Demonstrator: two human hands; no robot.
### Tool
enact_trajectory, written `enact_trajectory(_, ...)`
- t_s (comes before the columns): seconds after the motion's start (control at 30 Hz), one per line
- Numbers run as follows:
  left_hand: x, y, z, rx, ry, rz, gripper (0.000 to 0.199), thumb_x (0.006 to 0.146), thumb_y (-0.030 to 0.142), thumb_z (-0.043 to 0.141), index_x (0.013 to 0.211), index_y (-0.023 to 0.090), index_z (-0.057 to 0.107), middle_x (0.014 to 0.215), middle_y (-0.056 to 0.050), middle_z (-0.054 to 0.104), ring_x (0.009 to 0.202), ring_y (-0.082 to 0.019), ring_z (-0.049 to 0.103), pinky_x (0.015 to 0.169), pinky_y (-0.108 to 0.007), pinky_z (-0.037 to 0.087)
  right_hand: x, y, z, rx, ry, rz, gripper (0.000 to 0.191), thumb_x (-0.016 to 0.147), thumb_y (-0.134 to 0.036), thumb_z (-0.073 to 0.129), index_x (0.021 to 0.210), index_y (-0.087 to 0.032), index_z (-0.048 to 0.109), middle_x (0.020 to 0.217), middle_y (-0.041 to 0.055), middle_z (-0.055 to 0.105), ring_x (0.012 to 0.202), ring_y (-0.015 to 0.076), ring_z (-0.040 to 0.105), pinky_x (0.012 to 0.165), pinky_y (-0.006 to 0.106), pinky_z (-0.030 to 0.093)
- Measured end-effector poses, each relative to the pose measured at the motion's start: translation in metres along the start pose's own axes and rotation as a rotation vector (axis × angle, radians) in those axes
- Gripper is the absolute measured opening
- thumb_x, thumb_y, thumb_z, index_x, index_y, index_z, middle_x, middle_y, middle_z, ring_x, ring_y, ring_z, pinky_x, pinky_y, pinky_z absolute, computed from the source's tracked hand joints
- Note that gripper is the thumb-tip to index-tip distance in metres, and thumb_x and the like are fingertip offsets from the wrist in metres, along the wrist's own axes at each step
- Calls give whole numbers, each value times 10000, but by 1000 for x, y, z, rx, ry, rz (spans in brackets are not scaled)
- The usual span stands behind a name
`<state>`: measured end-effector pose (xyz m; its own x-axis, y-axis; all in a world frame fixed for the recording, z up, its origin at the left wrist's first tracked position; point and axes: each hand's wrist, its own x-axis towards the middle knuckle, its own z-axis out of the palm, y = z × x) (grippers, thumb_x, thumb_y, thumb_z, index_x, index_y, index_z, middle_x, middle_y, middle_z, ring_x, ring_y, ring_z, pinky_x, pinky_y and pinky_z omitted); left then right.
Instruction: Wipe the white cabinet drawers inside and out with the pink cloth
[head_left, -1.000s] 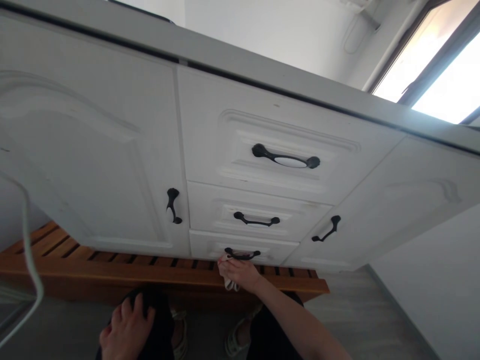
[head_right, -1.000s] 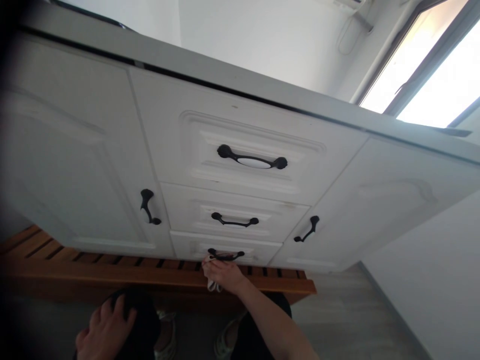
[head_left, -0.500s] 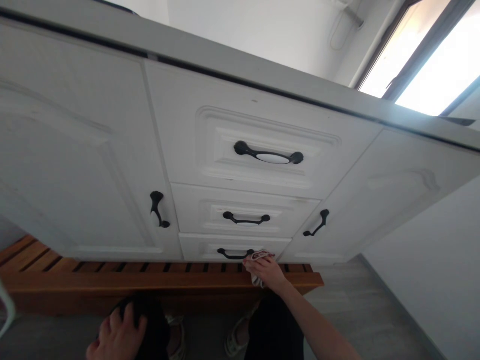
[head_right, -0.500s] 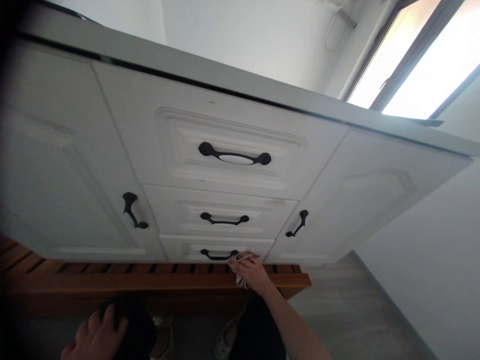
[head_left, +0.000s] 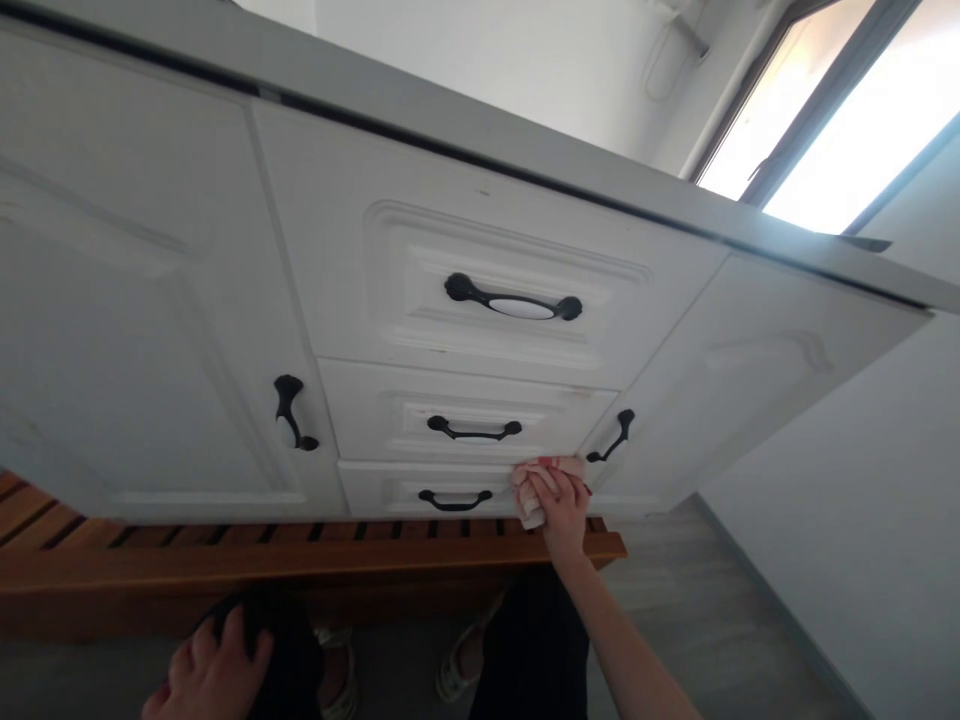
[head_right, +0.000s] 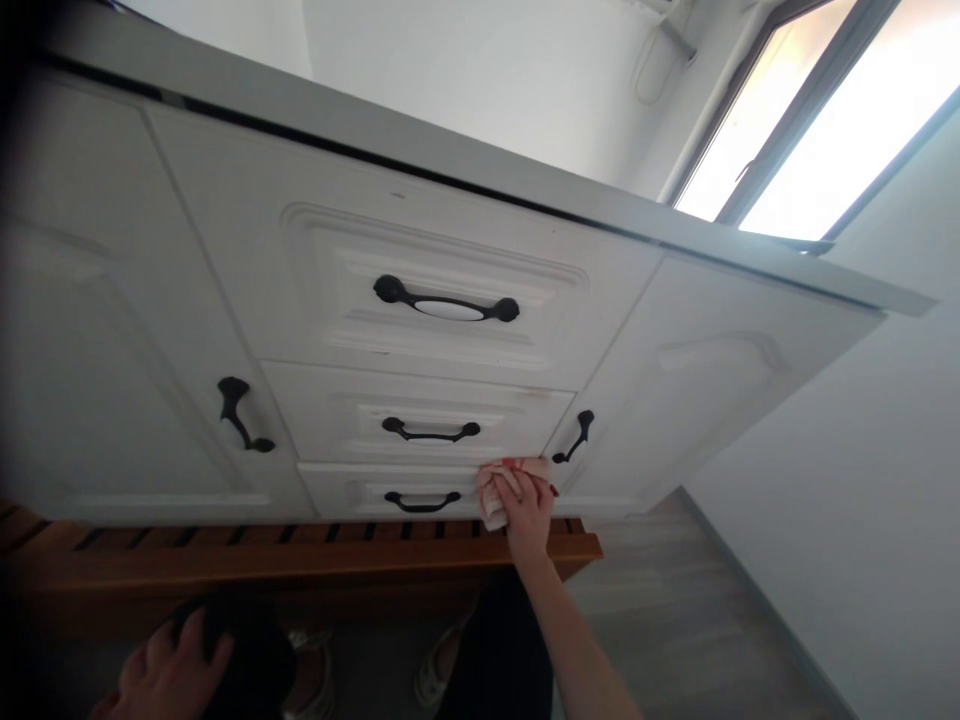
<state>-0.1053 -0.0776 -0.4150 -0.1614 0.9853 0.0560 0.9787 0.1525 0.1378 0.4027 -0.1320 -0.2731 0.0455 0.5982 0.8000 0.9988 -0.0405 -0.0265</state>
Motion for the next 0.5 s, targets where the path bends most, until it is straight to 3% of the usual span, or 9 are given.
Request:
enact_trajectory(0.13,-2,-7,16,28,32,27,678,917,486,274,1485,154,437,1476,-223,500,1365,-405,452,1007,-564,409,-69,-12,41,81,-167,143,417,964,-181,547,1320,-351,685,1301,127,606,1194,311,489,1054,519,399)
enact_trajectory(0.23,-4,-7,14,26,18,19,712,940,536,174,1494,170,430,1487,-208,486,1378,-397,436,1008,-564,410,-109,-33,60,122,-241,219,502,939,-137,492,1355,-371,648,1286,138,604,1173,327,514,999,523,451)
enact_trajectory(0.33,-5,-5,8,16,10,11,758,945,548,78,1473,158,454,1475,-212,489,1378,-399,436,995,-569,419,-119,-59,66,204,-201,368,535,953,-158,412,1424,-343,584,1328,172,572,1216,348,514,974,543,479)
enact_trajectory(0.43,-4,-8,9,25,2,7,772,940,554,58,1467,158,460,1464,-212,495,1362,-406,456,983,-574,429,-111,-81,63,637,-225,623,479,962,-236,432,1406,-310,596,1365,158,561,1267,327,514,1047,528,460)
enact_trajectory(0.5,-4,-11,12,17,12,6,771,940,568,80,1460,151,468,1444,-222,505,1344,-421,467,975,-586,435,-104,-92,60,917,-291,715,403,938,-307,510,1304,-265,672,1260,147,625,1199,316,575,1048,501,472)
